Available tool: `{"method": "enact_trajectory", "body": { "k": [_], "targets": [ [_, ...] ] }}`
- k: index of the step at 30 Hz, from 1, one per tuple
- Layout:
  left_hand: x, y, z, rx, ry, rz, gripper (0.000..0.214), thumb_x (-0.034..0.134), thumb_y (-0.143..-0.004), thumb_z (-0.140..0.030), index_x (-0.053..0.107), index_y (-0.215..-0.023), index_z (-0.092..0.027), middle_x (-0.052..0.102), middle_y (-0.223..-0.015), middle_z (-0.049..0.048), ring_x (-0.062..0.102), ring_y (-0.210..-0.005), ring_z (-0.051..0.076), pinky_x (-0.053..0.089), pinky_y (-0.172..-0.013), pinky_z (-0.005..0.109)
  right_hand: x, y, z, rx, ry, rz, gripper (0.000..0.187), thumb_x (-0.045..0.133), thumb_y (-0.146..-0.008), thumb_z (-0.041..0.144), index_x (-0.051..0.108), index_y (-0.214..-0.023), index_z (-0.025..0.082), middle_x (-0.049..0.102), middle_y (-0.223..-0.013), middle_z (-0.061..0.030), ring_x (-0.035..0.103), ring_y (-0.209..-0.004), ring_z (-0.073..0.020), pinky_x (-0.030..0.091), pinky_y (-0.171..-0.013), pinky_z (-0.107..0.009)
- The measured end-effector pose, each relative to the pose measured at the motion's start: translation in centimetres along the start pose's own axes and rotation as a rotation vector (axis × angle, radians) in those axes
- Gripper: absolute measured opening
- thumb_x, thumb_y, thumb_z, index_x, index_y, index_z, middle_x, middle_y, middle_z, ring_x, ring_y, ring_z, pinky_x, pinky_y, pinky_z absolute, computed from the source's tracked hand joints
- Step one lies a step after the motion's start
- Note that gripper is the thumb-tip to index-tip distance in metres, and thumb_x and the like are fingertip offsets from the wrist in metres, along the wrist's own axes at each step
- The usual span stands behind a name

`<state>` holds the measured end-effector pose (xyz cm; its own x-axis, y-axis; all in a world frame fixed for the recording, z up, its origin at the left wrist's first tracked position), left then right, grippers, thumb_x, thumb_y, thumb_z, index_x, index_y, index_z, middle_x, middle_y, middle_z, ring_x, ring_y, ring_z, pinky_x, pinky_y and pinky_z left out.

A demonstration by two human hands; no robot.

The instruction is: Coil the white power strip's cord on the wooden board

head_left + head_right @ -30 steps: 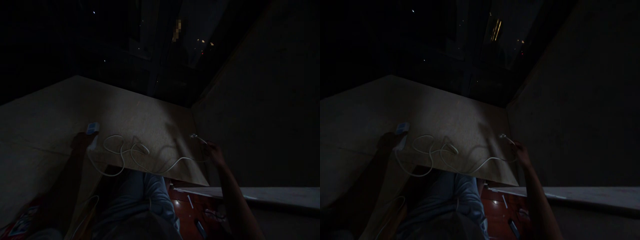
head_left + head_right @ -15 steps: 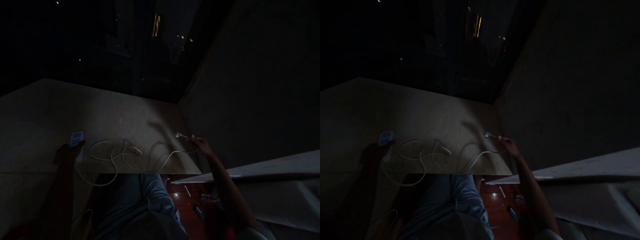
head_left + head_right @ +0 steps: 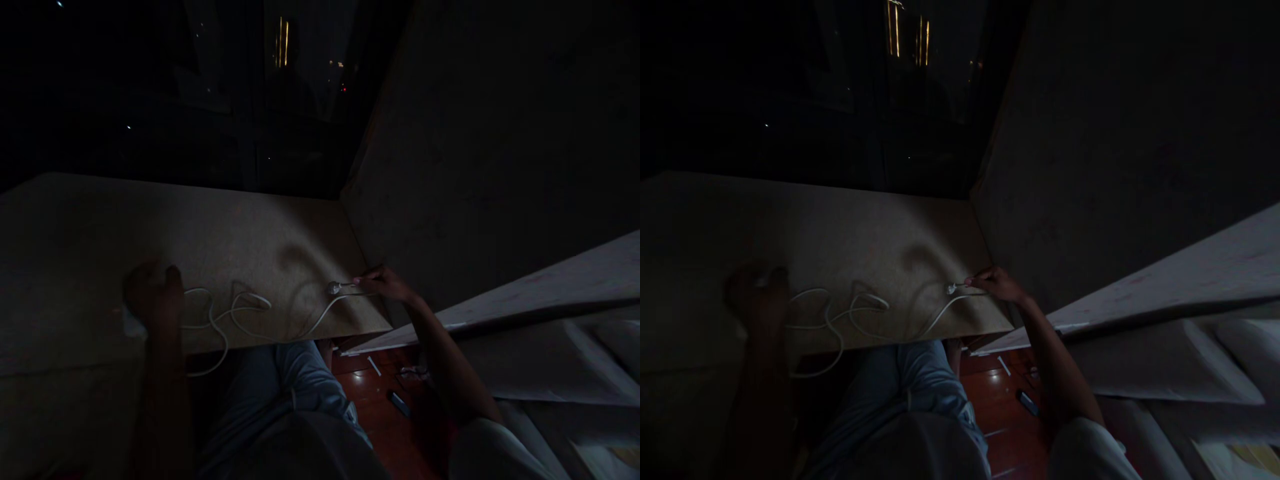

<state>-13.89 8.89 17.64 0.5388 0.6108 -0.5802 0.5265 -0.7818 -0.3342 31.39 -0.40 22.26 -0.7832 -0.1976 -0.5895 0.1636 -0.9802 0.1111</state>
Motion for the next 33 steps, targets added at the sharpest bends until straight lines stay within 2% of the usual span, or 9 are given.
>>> {"method": "enact_trajectory", "body": {
  "k": [2, 3, 5, 8, 12, 16, 21, 25, 33],
  "targets": [
    [0.1, 3.4, -4.8, 0.118, 0.234, -0.03, 0.036, 0.055, -0.084, -0.034, 0.062, -0.112, -0.014, 0.065, -0.118, 0.0144, 0.06, -0.112, 0.028, 0.045, -0.102, 0.044, 0.5, 0.0, 0.6, -0.05, 0.022, 0.054, 0.055, 0.062, -0.082, 0.061, 0.055, -0.051, 0.016, 0.03, -0.054, 0.0052, 0.026, -0.052, -0.0075, 0.019, -0.049, -0.023],
    [0.5, 5.5, -7.3, 0.209, 0.352, 0.061, 0.035, 0.058, -0.083, -0.036, 0.063, -0.112, -0.017, 0.066, -0.116, 0.0123, 0.06, -0.113, 0.027, 0.044, -0.103, 0.043, 0.7, 0.0, 0.8, -0.075, 0.028, 0.075, 0.055, 0.06, -0.084, 0.06, 0.054, -0.051, 0.016, 0.03, -0.054, 0.0051, 0.026, -0.052, -0.0076, 0.02, -0.049, -0.023],
    [1.7, 9.8, -11.6, 0.373, 0.538, 0.409, 0.039, 0.07, -0.076, -0.037, 0.065, -0.113, -0.025, 0.065, -0.122, 0.0088, 0.058, -0.119, 0.027, 0.042, -0.108, 0.041, 1.2, -0.2, 1.4, -0.121, 0.026, 0.099, 0.055, 0.059, -0.086, 0.059, 0.054, -0.052, 0.016, 0.032, -0.055, 0.0048, 0.029, -0.053, -0.0079, 0.023, -0.05, -0.023],
    [4.2, 15.1, -15.0, 0.367, 0.747, 0.843, 0.06, 0.087, -0.058, -0.028, 0.068, -0.115, -0.031, 0.061, -0.134, 0.0083, 0.05, -0.131, 0.032, 0.035, -0.115, 0.041, 1.7, -0.2, 2.5, -0.186, 0.016, 0.085, 0.053, 0.06, -0.085, 0.059, 0.06, -0.055, 0.015, 0.036, -0.055, 0.0044, 0.033, -0.054, -0.0083, 0.026, -0.051, -0.023],
    [8.0, 18.3, -15.4, 0.321, 0.748, 1.055, 0.044, 0.084, -0.063, -0.026, 0.073, -0.106, -0.027, 0.069, -0.119, 0.0096, 0.059, -0.12, 0.032, 0.04, -0.109, 0.04, 2.0, 0.4, 4.0, -0.248, -0.054, 0.012, 0.05, 0.062, -0.086, 0.056, 0.067, -0.059, 0.015, 0.047, -0.054, 0.0024, 0.043, -0.054, -0.0096, 0.034, -0.052, -0.023],
    [10.9, 19.5, -14.4, 0.107, 0.801, 1.187, 0.016, 0.075, -0.075, -0.033, 0.076, -0.088, -0.023, 0.076, -0.092, 0.0072, 0.069, -0.097, 0.028, 0.051, -0.087, 0.032, 2.4, 1.1, 4.0, -0.262, -0.176, -0.051, 0.036, 0.064, -0.087, 0.051, 0.078, -0.092, 0.018, 0.073, -0.084, -0.0054, 0.064, -0.074, -0.0172, 0.05, -0.068, -0.027],
    [12.7, 21.1, -13.8, -0.262, 0.923, 1.213, 0.041, 0.067, -0.079, -0.055, 0.074, -0.093, -0.016, 0.076, -0.083, 0.0115, 0.072, -0.071, 0.024, 0.053, -0.064, 0.03, 2.6, 1.3, 1.8, -0.23, -0.25, -0.187, 0.038, 0.07, -0.084, 0.043, 0.073, -0.117, 0.023, 0.075, -0.107, -0.0069, 0.068, -0.094, -0.0214, 0.053, -0.086, -0.035],
    [13.2, 22.2, -13.8, -0.5, 0.942, 1.288, 0.064, 0.055, -0.08, -0.072, 0.072, -0.091, -0.011, 0.075, -0.086, 0.0172, 0.072, -0.068, 0.025, 0.051, -0.055, 0.029, 2.3, 1.5, -1.1, -0.188, -0.53, -0.279, 0.044, 0.075, -0.081, 0.041, 0.068, -0.121, 0.026, 0.074, -0.11, -0.0062, 0.068, -0.097, -0.0203, 0.051, -0.093, -0.038],
    [14.7, 23.7, -14.4, -0.872, 1.061, 1.155, 0.051, 0.051, -0.089, -0.061, 0.069, -0.089, -0.013, 0.074, -0.091, 0.0154, 0.072, -0.071, 0.022, 0.056, -0.061, 0.032, 5.3, 4.2, -6.2, -0.161, -0.785, -0.236, 0.074, 0.083, -0.065, 0.058, 0.062, -0.128, 0.026, 0.064, -0.132, -0.0127, 0.06, -0.121, -0.0303, 0.046, -0.103, -0.047]
  ]
}}
Point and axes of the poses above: each hand's wrist, its own y-axis away from the middle knuckle, its own x-axis out of the palm, z = x × y, the point moved 2 cm from there along -y, towards the middle knuckle
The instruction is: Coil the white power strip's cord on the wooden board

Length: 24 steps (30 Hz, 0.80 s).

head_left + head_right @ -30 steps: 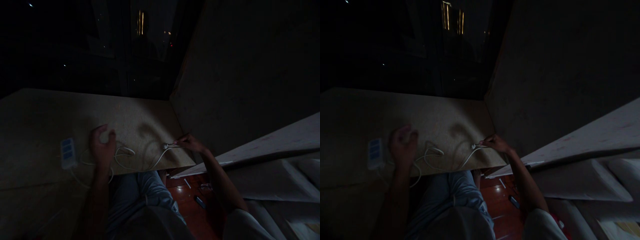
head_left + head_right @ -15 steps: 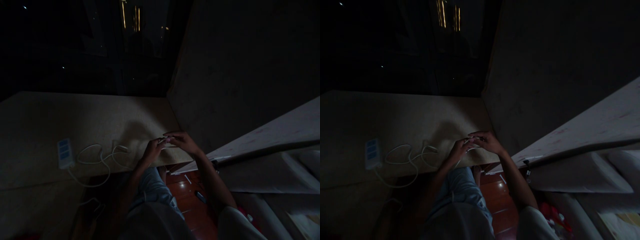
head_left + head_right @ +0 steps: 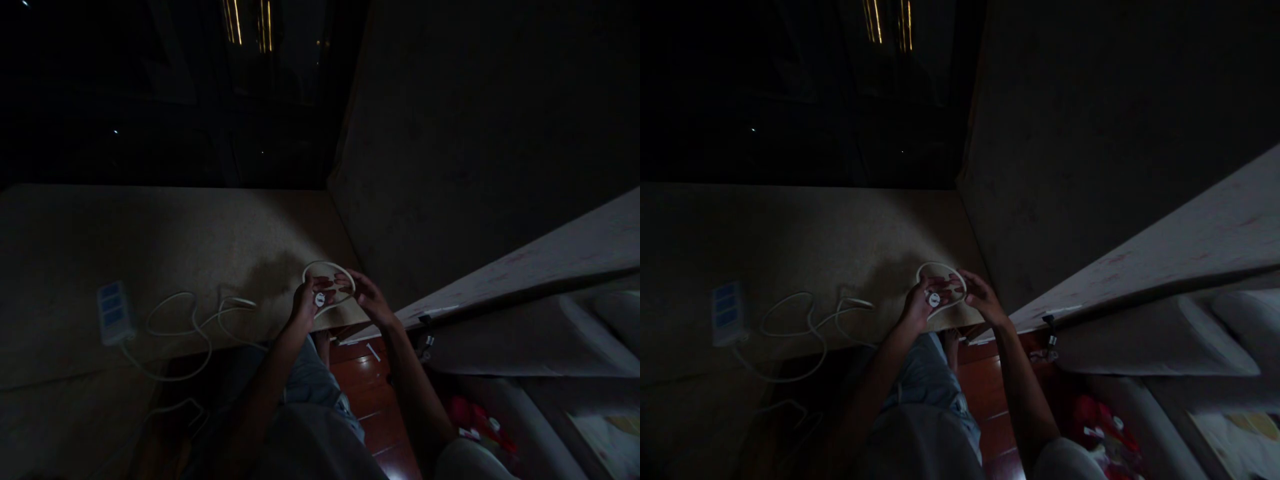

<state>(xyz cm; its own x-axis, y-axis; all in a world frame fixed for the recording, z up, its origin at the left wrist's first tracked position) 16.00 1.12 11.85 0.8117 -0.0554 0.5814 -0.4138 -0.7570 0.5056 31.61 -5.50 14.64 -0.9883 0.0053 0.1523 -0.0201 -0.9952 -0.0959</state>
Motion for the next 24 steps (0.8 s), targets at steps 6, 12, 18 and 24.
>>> {"method": "enact_trajectory", "body": {
  "k": [6, 12, 18, 24],
  "targets": [
    [1.1, -0.4, 0.6, 0.038, 0.004, -0.053, 0.048, 0.048, -0.092, -0.058, 0.071, -0.098, -0.016, 0.073, -0.107, 0.0141, 0.071, -0.087, 0.022, 0.055, -0.064, 0.029, 2.1, 1.0, -3.9, 0.048, -0.054, -0.252, 0.067, 0.084, -0.068, 0.046, 0.061, -0.128, 0.029, 0.058, -0.14, -0.0102, 0.053, -0.129, -0.0308, 0.045, -0.105, -0.048],
    [1.8, -1.0, 1.2, 0.042, -0.018, -0.081, 0.051, 0.055, -0.084, -0.065, 0.073, -0.097, -0.019, 0.072, -0.109, 0.0121, 0.069, -0.09, 0.021, 0.052, -0.065, 0.027, 3.9, 0.2, -5.5, -0.019, 0.045, -0.384, 0.059, 0.077, -0.072, 0.053, 0.064, -0.124, 0.027, 0.06, -0.137, -0.0095, 0.042, -0.139, -0.0319, 0.035, -0.114, -0.049],
    [2.7, -1.0, 1.2, 0.098, -0.096, -0.117, 0.051, 0.058, -0.08, -0.067, 0.07, -0.089, -0.019, 0.073, -0.099, 0.0107, 0.069, -0.092, 0.023, 0.051, -0.072, 0.029, 5.4, -0.7, -5.4, -0.087, 0.125, -0.412, 0.044, 0.059, -0.086, 0.057, 0.068, -0.117, 0.026, 0.07, -0.118, -0.0077, 0.047, -0.134, -0.0281, 0.035, -0.112, -0.044],
    [2.6, 0.0, 0.6, 0.278, -0.318, -0.016, 0.036, 0.073, -0.072, -0.048, 0.064, -0.09, -0.018, 0.069, -0.096, 0.0086, 0.066, -0.097, 0.025, 0.05, -0.08, 0.032, 5.5, -0.8, -6.0, -0.076, 0.033, -0.557, 0.044, 0.056, -0.088, 0.056, 0.067, -0.112, 0.02, 0.07, -0.119, -0.0092, 0.057, -0.121, -0.0258, 0.041, -0.106, -0.042]
  ]
}}
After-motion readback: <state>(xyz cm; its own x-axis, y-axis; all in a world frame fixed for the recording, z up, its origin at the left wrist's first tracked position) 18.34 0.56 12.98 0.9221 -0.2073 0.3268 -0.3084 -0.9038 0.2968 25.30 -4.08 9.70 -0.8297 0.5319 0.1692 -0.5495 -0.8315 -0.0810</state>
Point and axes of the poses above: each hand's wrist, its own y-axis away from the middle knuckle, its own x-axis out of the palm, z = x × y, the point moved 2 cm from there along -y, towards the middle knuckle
